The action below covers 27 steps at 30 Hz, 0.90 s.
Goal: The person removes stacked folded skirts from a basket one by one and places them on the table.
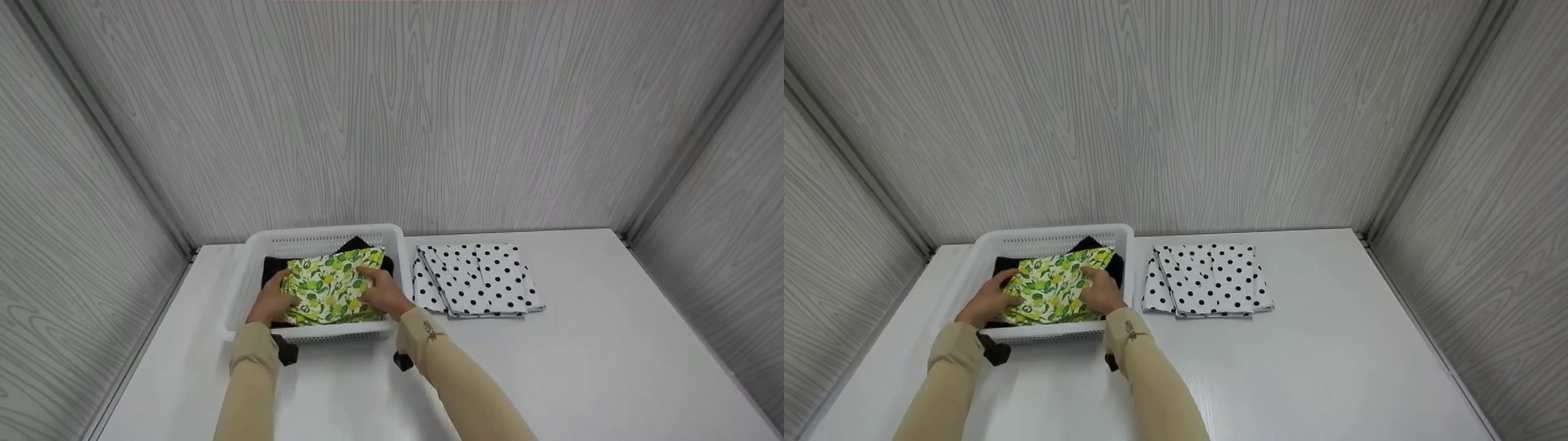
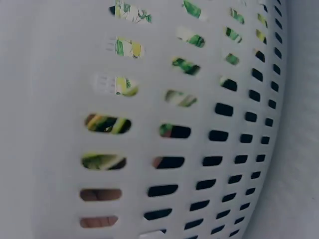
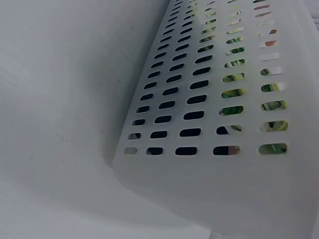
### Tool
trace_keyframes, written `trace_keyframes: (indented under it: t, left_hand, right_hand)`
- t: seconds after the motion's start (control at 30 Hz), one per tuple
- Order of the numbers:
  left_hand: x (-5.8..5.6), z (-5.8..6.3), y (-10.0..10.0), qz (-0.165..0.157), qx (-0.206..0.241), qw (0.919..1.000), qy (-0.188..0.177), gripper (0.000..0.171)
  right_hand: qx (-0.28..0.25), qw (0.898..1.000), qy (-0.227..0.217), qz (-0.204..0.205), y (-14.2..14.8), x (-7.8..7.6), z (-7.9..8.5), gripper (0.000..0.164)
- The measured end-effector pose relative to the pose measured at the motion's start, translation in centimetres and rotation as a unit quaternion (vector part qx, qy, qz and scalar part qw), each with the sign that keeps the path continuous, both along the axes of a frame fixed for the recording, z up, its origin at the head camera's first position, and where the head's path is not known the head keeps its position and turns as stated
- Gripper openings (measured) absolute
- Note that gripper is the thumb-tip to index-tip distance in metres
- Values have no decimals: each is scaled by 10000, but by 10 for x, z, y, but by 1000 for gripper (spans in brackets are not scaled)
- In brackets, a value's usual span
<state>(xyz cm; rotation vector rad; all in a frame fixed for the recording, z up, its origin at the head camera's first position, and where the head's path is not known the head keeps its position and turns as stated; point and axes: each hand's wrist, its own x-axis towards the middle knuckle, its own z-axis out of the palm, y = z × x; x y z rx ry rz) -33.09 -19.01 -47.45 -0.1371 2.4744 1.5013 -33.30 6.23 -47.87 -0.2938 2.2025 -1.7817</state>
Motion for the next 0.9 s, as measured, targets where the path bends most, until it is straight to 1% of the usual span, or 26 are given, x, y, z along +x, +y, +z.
trace_keyframes:
  t: [0.17,0.33,0.43,0.53,0.7,0.9]
  left_hand:
    - [4,8,2,-323,245,9991,151,69]
    - [7,21,8,-450,401,9968,522,68]
    - [10,28,14,-437,475,9952,742,70]
    - [13,32,21,-332,570,9942,854,73]
    - [15,35,29,-189,709,9927,957,78]
    - [16,37,36,-79,721,9906,1156,78]
  right_hand:
    - [-155,9996,169,183,8,0,10,73]
    - [-328,9992,173,157,21,0,22,72]
    - [-328,9992,213,24,30,1,27,72]
    - [-318,9989,330,-65,38,1,31,73]
    - [-278,9983,493,-107,49,2,36,73]
    - [-264,9972,663,-229,58,3,39,72]
